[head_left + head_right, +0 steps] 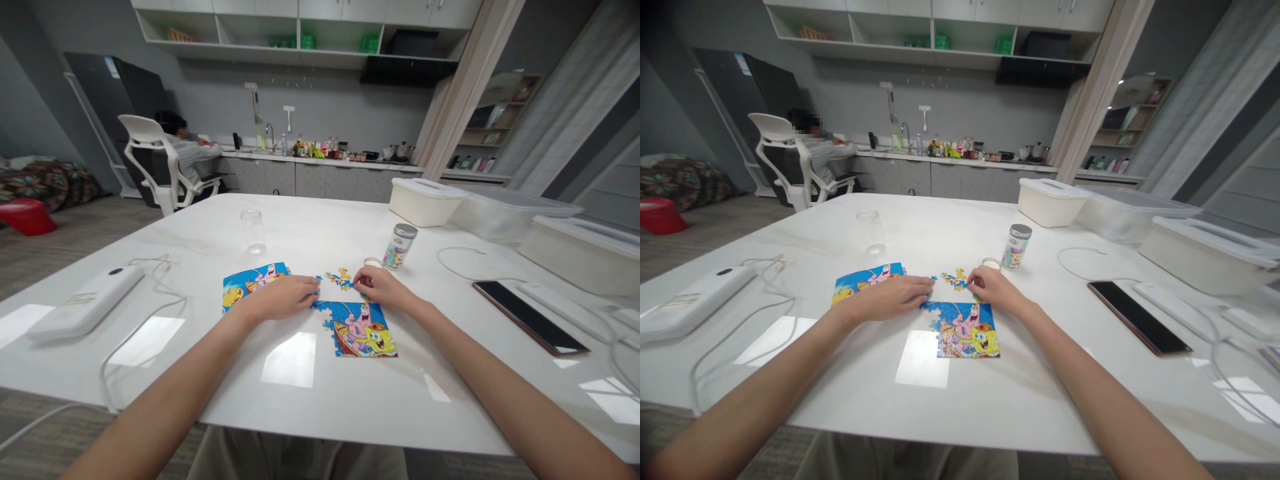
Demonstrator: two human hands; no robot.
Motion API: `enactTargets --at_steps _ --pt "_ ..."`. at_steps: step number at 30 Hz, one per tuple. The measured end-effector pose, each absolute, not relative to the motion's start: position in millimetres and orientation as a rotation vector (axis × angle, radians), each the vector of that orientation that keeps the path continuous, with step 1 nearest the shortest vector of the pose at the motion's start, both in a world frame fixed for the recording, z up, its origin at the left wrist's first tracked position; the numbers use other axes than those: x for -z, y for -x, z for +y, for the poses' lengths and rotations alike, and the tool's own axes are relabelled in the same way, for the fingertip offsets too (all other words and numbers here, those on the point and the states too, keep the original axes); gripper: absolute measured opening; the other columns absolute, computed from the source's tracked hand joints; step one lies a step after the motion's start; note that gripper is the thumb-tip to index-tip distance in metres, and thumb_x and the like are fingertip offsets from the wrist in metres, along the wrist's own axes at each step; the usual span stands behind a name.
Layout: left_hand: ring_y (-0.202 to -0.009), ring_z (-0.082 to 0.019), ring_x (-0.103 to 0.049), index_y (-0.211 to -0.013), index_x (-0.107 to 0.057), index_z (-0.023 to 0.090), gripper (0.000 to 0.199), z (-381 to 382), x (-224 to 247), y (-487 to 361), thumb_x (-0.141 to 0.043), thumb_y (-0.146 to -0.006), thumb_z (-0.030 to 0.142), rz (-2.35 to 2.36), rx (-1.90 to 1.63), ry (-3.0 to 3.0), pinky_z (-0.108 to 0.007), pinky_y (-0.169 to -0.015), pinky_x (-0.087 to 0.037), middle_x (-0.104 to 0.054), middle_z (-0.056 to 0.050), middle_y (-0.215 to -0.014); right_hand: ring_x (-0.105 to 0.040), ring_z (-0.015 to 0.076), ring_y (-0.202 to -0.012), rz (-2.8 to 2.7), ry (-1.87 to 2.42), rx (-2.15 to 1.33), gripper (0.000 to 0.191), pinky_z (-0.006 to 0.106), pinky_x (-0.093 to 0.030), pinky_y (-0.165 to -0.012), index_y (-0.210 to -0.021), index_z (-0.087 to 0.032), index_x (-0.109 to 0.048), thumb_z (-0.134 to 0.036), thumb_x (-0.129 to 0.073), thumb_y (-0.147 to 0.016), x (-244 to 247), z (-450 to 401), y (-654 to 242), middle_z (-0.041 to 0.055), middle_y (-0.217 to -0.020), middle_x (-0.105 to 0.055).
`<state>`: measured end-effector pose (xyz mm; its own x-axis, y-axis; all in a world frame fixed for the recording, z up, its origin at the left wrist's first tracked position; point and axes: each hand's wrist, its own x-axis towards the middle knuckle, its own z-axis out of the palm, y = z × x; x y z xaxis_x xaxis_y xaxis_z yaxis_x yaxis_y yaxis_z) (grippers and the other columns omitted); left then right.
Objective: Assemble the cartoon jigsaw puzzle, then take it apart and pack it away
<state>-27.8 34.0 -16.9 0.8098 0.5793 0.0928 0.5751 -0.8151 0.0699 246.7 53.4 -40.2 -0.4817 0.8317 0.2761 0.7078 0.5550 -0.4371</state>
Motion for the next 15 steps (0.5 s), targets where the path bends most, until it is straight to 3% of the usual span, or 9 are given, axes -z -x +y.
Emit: enactTargets --at_steps 4,9,15 --pt "-0.129 -0.02 -0.05 -0.113 -0.062 0.015 0.034 32 16 27 -0.032 -0.101 0.027 0.924 -0.136 -2.981 -0.035 -0.108 -0.04 -0.058 -0.011 -0.135 -0.055 0.0146 -0.065 -2.333 1.24 -0.326 0.008 0.028 -0.042 -0.062 -0.081 -0.017 -0.063 -0.019 -0.055 -0.081 36 51 -250 0.0025 -0.073 -0.062" --pt "-0.119 -0.021 -0.059 -0.117 -0.061 0.018 0.032 31 9 28 -0.035 -0.1 0.027 0.967 -0.121 -2.992 -0.034 -0.102 -0.045 -0.059 -0.009 -0.134 -0.052 0.0127 -0.059 -2.487 1.31 -0.558 0.003 0.025 -0.04 -0.058 -0.073 -0.018 -0.059 -0.015 -0.06 -0.074 25 48 -259 0.0002 -0.067 -0.061" --pt "-0.123 -0.02 -0.055 -0.119 -0.061 0.019 0.035 33 15 28 -0.033 -0.101 0.03 0.943 -0.094 -2.983 -0.032 -0.105 -0.041 -0.058 -0.009 -0.135 -0.053 0.0131 -0.062 -2.387 1.331 -0.602 0.011 0.025 -0.039 -0.059 -0.082 -0.018 -0.063 -0.027 -0.058 -0.083 33 52 -252 0.001 -0.071 -0.062"
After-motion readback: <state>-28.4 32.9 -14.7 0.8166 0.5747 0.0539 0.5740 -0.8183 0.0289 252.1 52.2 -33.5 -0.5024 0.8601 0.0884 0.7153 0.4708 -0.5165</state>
